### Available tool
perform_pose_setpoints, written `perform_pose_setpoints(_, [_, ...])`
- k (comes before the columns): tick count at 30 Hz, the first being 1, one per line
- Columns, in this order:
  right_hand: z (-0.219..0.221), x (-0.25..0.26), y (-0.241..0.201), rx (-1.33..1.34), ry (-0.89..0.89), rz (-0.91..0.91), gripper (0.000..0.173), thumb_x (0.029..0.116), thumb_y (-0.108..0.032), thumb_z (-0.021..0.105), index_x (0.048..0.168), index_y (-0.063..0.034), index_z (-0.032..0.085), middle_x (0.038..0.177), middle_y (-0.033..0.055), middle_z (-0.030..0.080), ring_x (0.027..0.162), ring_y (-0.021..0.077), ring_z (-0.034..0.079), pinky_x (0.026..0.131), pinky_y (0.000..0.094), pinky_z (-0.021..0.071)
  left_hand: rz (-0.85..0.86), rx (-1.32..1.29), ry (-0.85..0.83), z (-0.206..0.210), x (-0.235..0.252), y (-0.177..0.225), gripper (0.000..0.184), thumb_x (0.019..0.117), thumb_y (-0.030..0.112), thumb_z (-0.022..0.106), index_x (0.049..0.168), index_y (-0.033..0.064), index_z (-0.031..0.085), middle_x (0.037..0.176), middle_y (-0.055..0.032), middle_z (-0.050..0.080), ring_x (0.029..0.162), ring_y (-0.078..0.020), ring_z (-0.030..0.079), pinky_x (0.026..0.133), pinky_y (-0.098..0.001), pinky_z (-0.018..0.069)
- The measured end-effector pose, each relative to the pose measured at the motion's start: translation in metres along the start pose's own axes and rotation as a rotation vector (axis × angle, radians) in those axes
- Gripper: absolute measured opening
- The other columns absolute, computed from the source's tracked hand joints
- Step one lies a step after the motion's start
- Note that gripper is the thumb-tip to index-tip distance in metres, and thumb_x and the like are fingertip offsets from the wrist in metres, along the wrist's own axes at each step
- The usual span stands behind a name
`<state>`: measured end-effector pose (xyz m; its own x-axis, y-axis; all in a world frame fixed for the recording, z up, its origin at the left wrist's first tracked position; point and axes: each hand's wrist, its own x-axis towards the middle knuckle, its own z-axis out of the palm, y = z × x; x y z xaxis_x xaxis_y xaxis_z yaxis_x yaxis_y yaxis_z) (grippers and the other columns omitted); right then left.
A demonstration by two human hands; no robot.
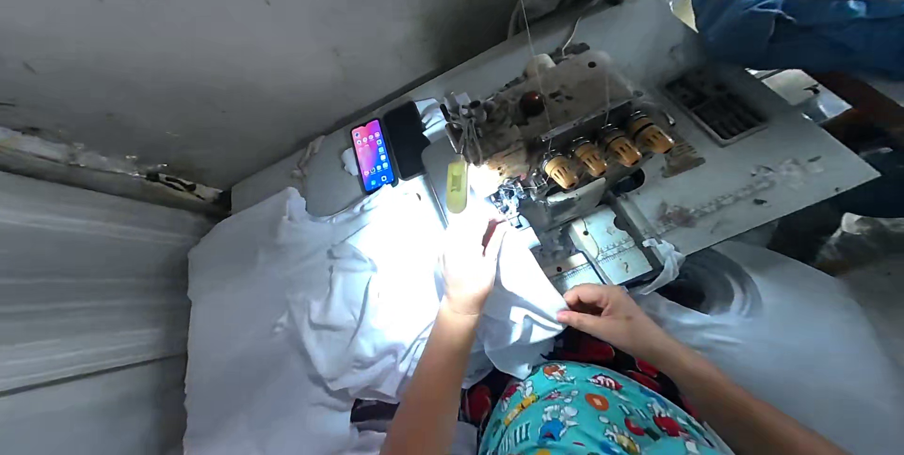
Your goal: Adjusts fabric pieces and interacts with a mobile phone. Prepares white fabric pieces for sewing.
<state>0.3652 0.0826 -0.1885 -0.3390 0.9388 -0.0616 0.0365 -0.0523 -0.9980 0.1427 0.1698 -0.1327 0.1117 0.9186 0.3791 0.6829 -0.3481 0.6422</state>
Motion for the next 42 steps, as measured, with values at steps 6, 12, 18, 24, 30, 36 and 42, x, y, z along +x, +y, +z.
perform_pose_setpoints(6, [-0.004, -0.003, 0.001, -0.041, -0.064, -0.042, 0.024, 0.0888, -0.03, 0.074, 0.081, -0.0071, 0.072, 0.079, -0.0055, 0.066, 0.08, -0.0038, 0.058, 0.074, 0.0148, 0.0474, 0.088, 0.358, -0.071, -0.012, -0.037, 0.027, 0.036, 0.103, 0.031, 0.055, 0.125, 0.0112, 0.074, 0.125, -0.0068, 0.073, 0.111, -0.0253, 0.071, 0.094, -0.0474, 0.0554])
perform_pose_setpoints(12, [-0.004, 0.023, -0.033, 0.263, -0.095, 0.07, 0.005, 0.0997, -0.018, 0.057, 0.096, -0.0151, 0.057, 0.069, -0.0155, 0.056, 0.062, -0.0062, 0.055, 0.06, 0.0148, 0.0479, -0.096, 0.483, -0.285, -0.01, -0.005, 0.035, 0.039, 0.1011, 0.03, 0.05, 0.111, 0.0013, 0.075, 0.103, -0.0202, 0.074, 0.098, -0.0392, 0.071, 0.081, -0.0587, 0.0546])
perform_pose_setpoints(18, [0.004, 0.036, -0.038, 0.337, -0.094, 0.055, 0.006, 0.0991, -0.012, 0.057, 0.105, -0.0125, 0.056, 0.074, -0.0131, 0.059, 0.065, -0.0048, 0.058, 0.063, 0.0145, 0.0501, -0.139, 0.489, -0.345, -0.011, 0.019, 0.036, 0.033, 0.0988, 0.024, 0.055, 0.102, -0.0024, 0.074, 0.098, -0.0238, 0.071, 0.097, -0.043, 0.068, 0.083, -0.0586, 0.0506])
perform_pose_setpoints(24, [0.011, 0.034, -0.038, 0.346, -0.06, 0.079, 0.015, 0.0926, -0.006, 0.065, 0.106, -0.0094, 0.059, 0.08, -0.01, 0.067, 0.071, -0.0024, 0.064, 0.067, 0.0168, 0.0542, -0.39, 0.291, -0.493, -0.033, 0.02, 0.026, 0.037, 0.0973, 0.02, 0.064, 0.112, -0.0135, 0.067, 0.107, -0.0286, 0.068, 0.103, -0.0359, 0.065, 0.092, -0.0488, 0.0489])
perform_pose_setpoints(30, [0.018, 0.052, -0.038, 0.286, -0.017, 0.003, 0.014, 0.0902, -0.008, 0.069, 0.102, -0.009, 0.062, 0.073, -0.0123, 0.062, 0.064, -0.0046, 0.057, 0.062, 0.0148, 0.0493, -0.226, 0.154, -0.156, -0.034, 0.042, 0.0, 0.058, 0.1, 0.009, 0.059, 0.154, 0.0026, 0.041, 0.159, -0.017, 0.042, 0.145, -0.0293, 0.042, 0.119, -0.0462, 0.0326])
perform_pose_setpoints(36, [0.022, 0.027, -0.033, 0.229, -0.036, 0.057, 0.011, 0.0901, -0.011, 0.071, 0.097, -0.0085, 0.063, 0.079, -0.0091, 0.068, 0.071, -0.0022, 0.065, 0.068, 0.0181, 0.0555, 0.037, 0.193, 0.177, -0.016, -0.018, 0.002, 0.024, 0.0916, 0.015, 0.064, 0.104, -0.0024, 0.075, 0.102, -0.0206, 0.074, 0.1, -0.0349, 0.07, 0.095, -0.0517, 0.0514])
perform_pose_setpoints(42, [0.025, -0.035, -0.002, 0.077, -0.15, 0.104, 0.016, 0.0922, -0.017, 0.072, 0.095, -0.0021, 0.069, 0.083, -0.0039, 0.07, 0.076, -0.0044, 0.064, 0.072, 0.0157, 0.0546, 0.205, -0.12, -0.033, -0.008, -0.125, 0.031, 0.012, 0.1014, 0.021, 0.06, 0.108, 0.0184, 0.07, 0.103, 0.0026, 0.071, 0.1, -0.008, 0.063, 0.094, -0.0253, 0.0476])
